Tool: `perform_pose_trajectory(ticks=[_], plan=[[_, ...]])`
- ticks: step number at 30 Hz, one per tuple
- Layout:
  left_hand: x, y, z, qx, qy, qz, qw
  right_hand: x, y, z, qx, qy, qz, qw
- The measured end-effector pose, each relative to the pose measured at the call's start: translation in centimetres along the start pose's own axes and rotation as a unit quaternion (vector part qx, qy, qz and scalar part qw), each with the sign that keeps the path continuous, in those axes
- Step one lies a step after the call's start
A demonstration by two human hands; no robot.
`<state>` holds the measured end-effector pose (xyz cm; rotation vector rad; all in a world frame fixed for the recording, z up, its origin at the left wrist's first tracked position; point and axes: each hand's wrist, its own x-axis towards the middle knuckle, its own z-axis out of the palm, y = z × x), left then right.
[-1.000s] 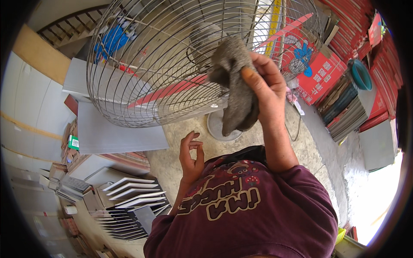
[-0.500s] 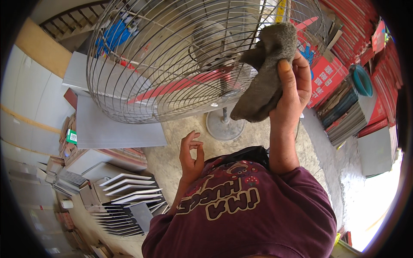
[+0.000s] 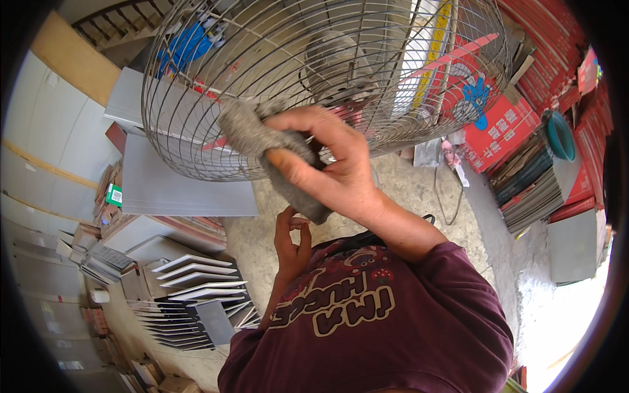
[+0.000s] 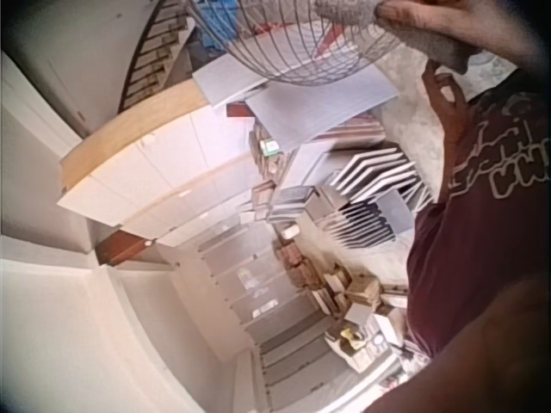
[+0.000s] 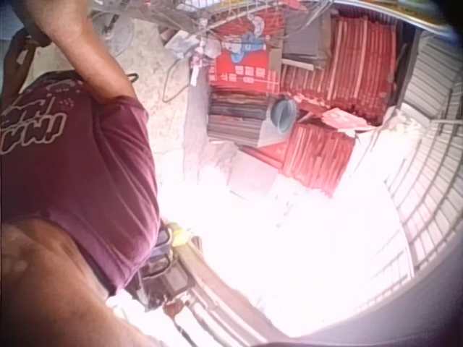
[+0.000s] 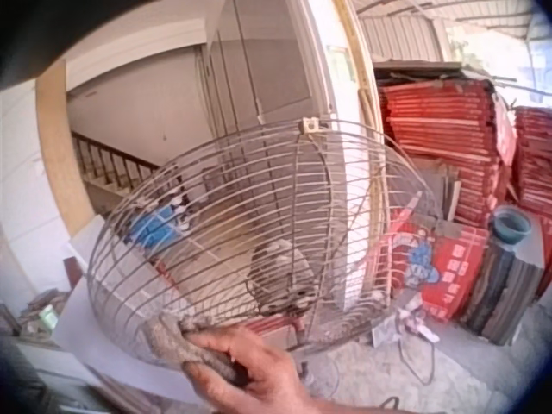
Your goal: The person cleans the metal grill of a large pedestal fan with a cloth.
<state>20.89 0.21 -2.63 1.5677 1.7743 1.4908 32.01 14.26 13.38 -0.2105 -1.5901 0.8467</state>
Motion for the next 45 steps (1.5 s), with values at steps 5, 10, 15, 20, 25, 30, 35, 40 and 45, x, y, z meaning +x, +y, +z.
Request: perform_pose_trajectory(ticks=[5, 10, 15, 20, 25, 30, 35, 40, 45], plan=[[-0.5, -1.0, 0.2, 0.016, 0.015, 0.015, 1.0, 0.0, -0.3, 0.4, 0.08, -0.015, 0.104, 0.991], [0.4, 0.7, 0.5, -0.008, 0.014, -0.007, 1.0, 0.2, -0.6, -1.5, 0.183, 0.058, 0.163, 0.968], [1.1, 1.4, 0.3, -0.025, -0.007, 0.02, 0.999, -0.1, -0.6, -4.0, 0.124, 0.124, 0.138, 0.975], [4.4, 3.9, -0.9, -0.004, 0.016, 0.118, 0.993, -0.8, -1.6, -4.6, 0.104, 0.177, 0.127, 0.97], [7.7, 9.0, -1.2, -0.023, 0.039, 0.262, 0.964, -1.9, -1.2, -3.2, -0.096, 0.167, 0.032, 0.981], [8.8, 10.4, 0.0, -0.026, 0.053, 0.325, 0.944, -2.4, -1.0, -2.6, -0.21, 0.105, -0.088, 0.968], [8.2, 10.1, 0.6, -0.091, 0.062, 0.291, 0.95, -2.6, -1.2, -2.3, -0.212, 0.054, -0.101, 0.971], [8.0, 10.4, -0.1, -0.171, 0.044, 0.25, 0.952, -3.0, -1.7, -2.2, -0.154, -0.018, -0.118, 0.981], [7.7, 10.6, -0.6, -0.209, 0.081, 0.202, 0.953, -3.4, -1.9, -2.1, -0.081, -0.075, -0.086, 0.99]])
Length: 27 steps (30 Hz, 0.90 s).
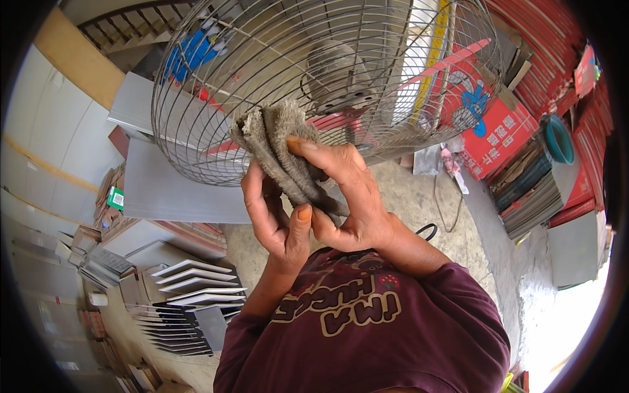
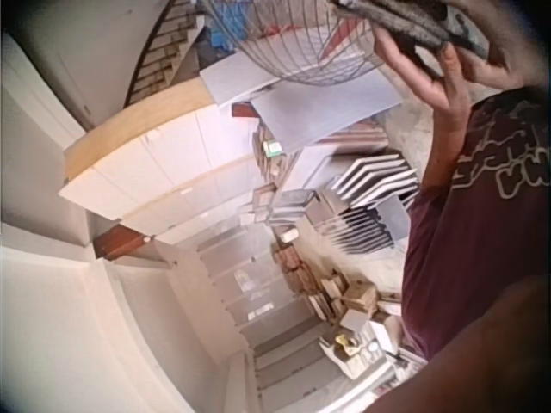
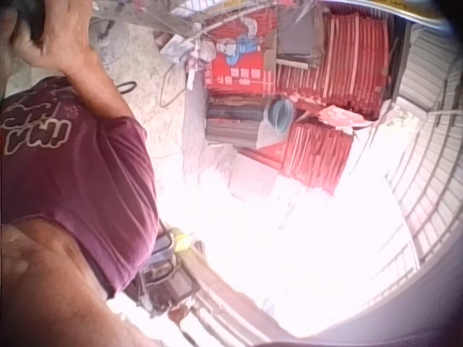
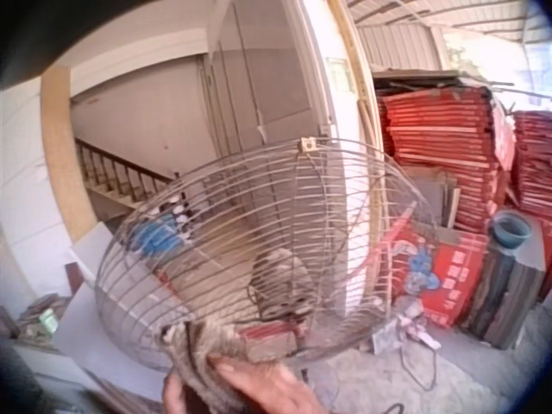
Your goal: The person cleans the metal grill of a large pedestal fan with a cloth.
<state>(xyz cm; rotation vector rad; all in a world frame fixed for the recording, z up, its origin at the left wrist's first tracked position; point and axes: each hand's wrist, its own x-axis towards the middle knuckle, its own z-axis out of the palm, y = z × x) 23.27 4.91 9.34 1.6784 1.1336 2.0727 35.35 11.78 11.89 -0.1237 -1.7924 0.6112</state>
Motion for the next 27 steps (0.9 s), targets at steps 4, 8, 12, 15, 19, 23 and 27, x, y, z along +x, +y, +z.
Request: perform_pose_trajectory(ticks=[4, 8, 12, 15, 19, 23, 27], plan=[[0.4, 0.6, 0.6, -0.03, 0.044, -0.009, 0.999, 0.1, -0.2, -0.1, 0.003, -0.03, -0.008, 1.0], [0.6, 0.6, 0.7, -0.055, 0.049, -0.014, 0.997, 0.2, -0.1, -0.3, 0.006, -0.036, -0.018, 0.999], [0.6, 0.4, 0.9, -0.03, 0.063, -0.037, 0.997, 0.3, -0.5, -0.5, 0.011, -0.036, -0.028, 0.999], [0.8, -0.1, 0.8, -0.057, 0.047, -0.048, 0.996, 0.3, -0.5, -0.7, -0.004, -0.04, -0.037, 0.998], [2.4, -0.5, 0.5, -0.012, 0.022, -0.022, 0.999, 0.4, 0.0, -1.2, -0.034, -0.024, -0.045, 0.998], [4.4, -0.3, -0.1, 0.109, 0.022, 0.004, 0.994, 0.0, 0.3, -1.3, -0.013, 0.042, -0.027, 0.999], [6.4, 0.5, -2.0, 0.145, 0.109, 0.05, 0.982, -1.0, 0.5, -2.1, -0.004, 0.061, 0.003, 0.998]])
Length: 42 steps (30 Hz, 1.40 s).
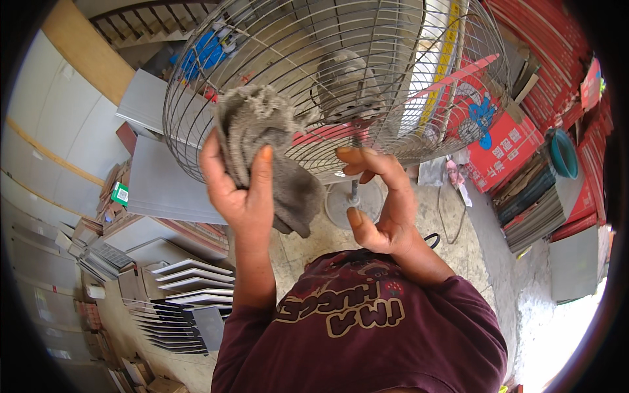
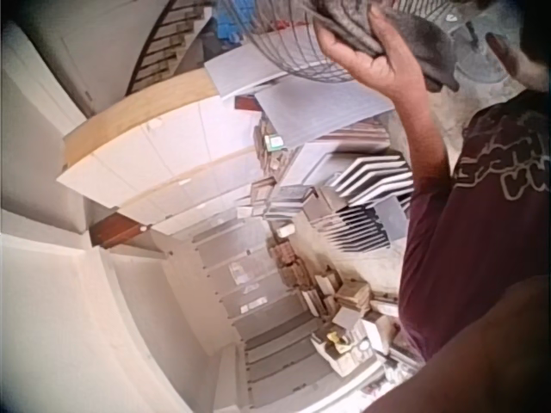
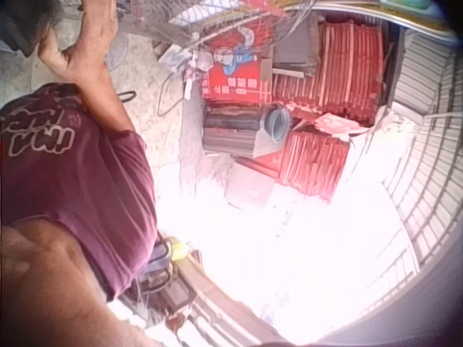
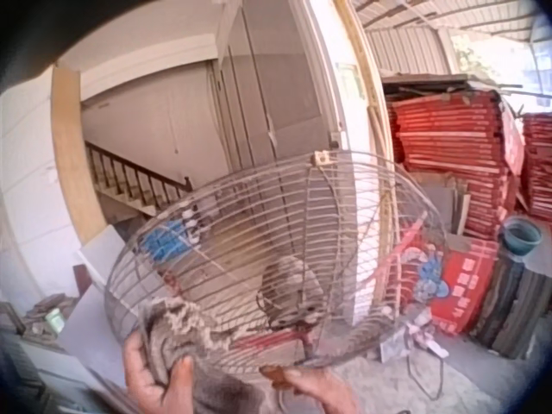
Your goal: The person cleans the metal grill of a large pedestal fan with a cloth.
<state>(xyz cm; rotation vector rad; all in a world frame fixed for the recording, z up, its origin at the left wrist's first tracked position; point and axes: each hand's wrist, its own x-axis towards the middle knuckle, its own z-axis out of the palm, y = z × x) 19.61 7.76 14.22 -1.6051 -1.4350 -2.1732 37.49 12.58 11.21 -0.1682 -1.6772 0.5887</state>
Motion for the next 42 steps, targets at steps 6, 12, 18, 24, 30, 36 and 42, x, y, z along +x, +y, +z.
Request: perform_pose_trajectory(ticks=[6, 12, 18, 24, 30, 36, 42], plan=[[2.7, 1.2, -1.4, 0.02, 0.109, 0.033, 0.993, -0.8, 0.7, -0.2, 0.016, 0.043, 0.026, 0.999], [5.4, 3.6, 0.4, 0.073, 0.145, 0.115, 0.98, -0.7, 0.4, -0.4, 0.003, 0.03, 0.023, 0.999], [8.0, 5.1, 4.0, 0.18, 0.043, 0.297, 0.937, -0.9, 0.5, -0.4, 0.005, 0.033, 0.032, 0.999], [9.5, 7.6, 8.4, 0.166, -0.082, 0.405, 0.895, -1.1, 0.2, -1.0, -0.01, 0.042, 0.033, 0.999], [10.1, 9.4, 9.3, 0.084, -0.064, 0.357, 0.928, -1.2, -0.6, -0.6, 0.001, 0.034, 0.03, 0.999], [12.3, 8.2, 6.7, 0.21, -0.031, 0.336, 0.917, -1.3, -0.3, -1.0, -0.009, 0.041, 0.039, 0.998], [13.1, 7.7, 4.6, 0.228, -0.012, 0.27, 0.935, -1.3, -0.5, -0.9, 0.001, 0.037, 0.037, 0.999]])
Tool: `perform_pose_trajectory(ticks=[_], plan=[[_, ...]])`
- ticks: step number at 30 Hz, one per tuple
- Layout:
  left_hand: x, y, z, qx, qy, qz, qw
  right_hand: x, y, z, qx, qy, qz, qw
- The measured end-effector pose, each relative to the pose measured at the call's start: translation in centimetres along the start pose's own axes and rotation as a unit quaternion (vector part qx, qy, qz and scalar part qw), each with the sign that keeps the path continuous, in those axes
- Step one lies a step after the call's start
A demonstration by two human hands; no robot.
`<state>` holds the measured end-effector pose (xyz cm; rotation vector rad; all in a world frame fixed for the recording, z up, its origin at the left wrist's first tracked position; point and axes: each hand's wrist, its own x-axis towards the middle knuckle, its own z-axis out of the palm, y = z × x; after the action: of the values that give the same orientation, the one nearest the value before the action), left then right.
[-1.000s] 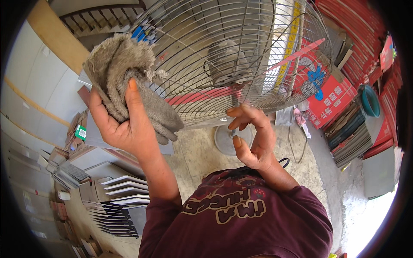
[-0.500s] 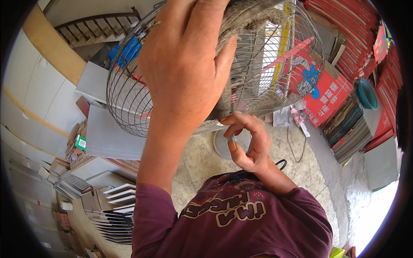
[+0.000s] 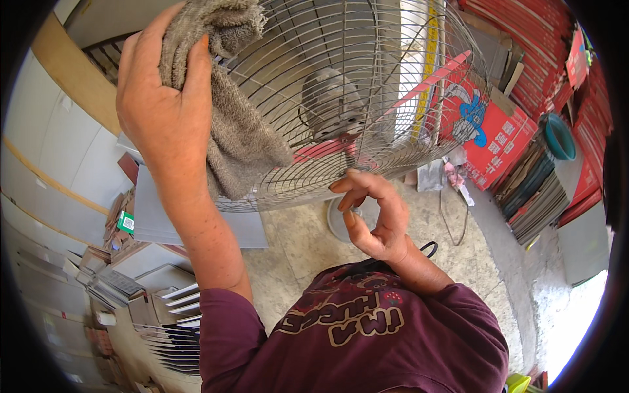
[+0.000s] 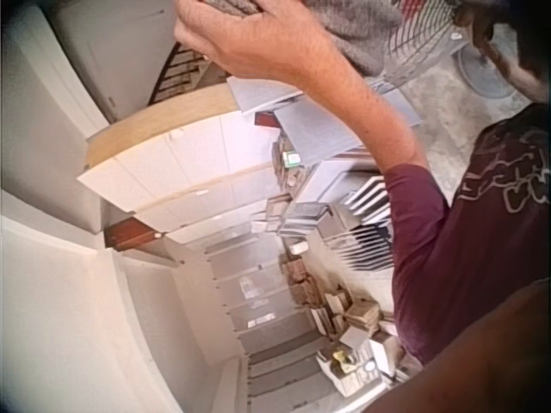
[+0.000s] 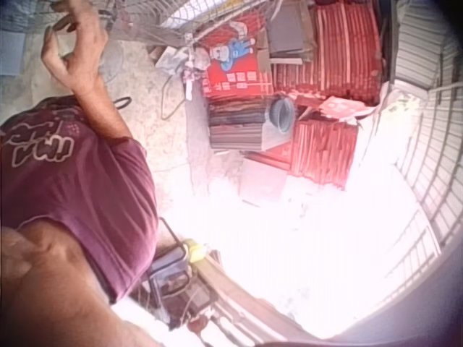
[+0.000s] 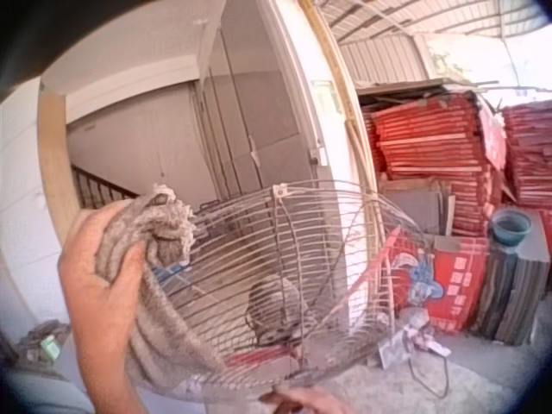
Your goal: The person cleans the metal grill of a large pedestal fan with a cloth.
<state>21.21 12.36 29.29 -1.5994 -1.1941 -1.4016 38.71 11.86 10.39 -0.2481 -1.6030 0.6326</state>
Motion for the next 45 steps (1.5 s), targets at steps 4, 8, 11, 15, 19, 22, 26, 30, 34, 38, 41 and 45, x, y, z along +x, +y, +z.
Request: perform_pose_trajectory(ticks=[4, 8, 11, 15, 19, 22, 26, 30, 34, 38, 41, 45], plan=[[0.2, 1.5, 1.5, -0.003, -0.016, 0.019, 1.0, -0.3, 0.2, -0.1, 0.002, 0.0, 0.009, 1.0], [0.8, 3.0, 3.4, -0.014, -0.015, 0.077, 0.997, -0.2, 0.2, -0.5, 0.0, 0.007, 0.02, 1.0], [1.7, 2.7, 4.7, -0.061, 0.026, 0.179, 0.982, -0.2, 0.0, -0.3, 0.008, 0.005, 0.022, 1.0], [1.5, 4.4, 4.4, -0.05, 0.006, 0.191, 0.98, -0.4, -0.2, 0.2, 0.021, -0.007, 0.033, 0.999], [1.2, 3.7, 4.1, -0.036, -0.016, 0.203, 0.978, -0.6, 0.0, 0.1, 0.021, -0.012, 0.049, 0.999], [0.8, 2.9, 2.9, -0.031, -0.029, 0.174, 0.984, -0.8, 0.2, 0.3, 0.026, -0.019, 0.044, 0.999], [-0.7, 1.0, 1.0, -0.015, -0.029, 0.134, 0.99, -0.9, 0.4, 0.3, 0.024, -0.022, 0.041, 0.999], [-2.6, -1.7, -2.0, 0.023, -0.02, 0.072, 0.997, -1.0, 0.5, 0.7, 0.032, -0.025, 0.042, 0.998], [-5.4, -3.5, -3.6, 0.066, 0.018, 0.018, 0.997, -1.0, 0.5, 1.0, 0.038, -0.033, 0.045, 0.998], [-7.5, -3.8, -3.8, 0.083, 0.064, 0.017, 0.994, -1.1, 0.5, 1.2, 0.04, -0.036, 0.048, 0.997], [-8.4, -3.0, -3.1, 0.064, 0.073, 0.03, 0.995, -1.1, 0.6, 1.3, 0.042, -0.034, 0.056, 0.997], [-9.4, -1.6, -1.8, 0.037, 0.078, 0.039, 0.996, -1.1, 0.7, 1.1, 0.038, -0.034, 0.059, 0.997]])
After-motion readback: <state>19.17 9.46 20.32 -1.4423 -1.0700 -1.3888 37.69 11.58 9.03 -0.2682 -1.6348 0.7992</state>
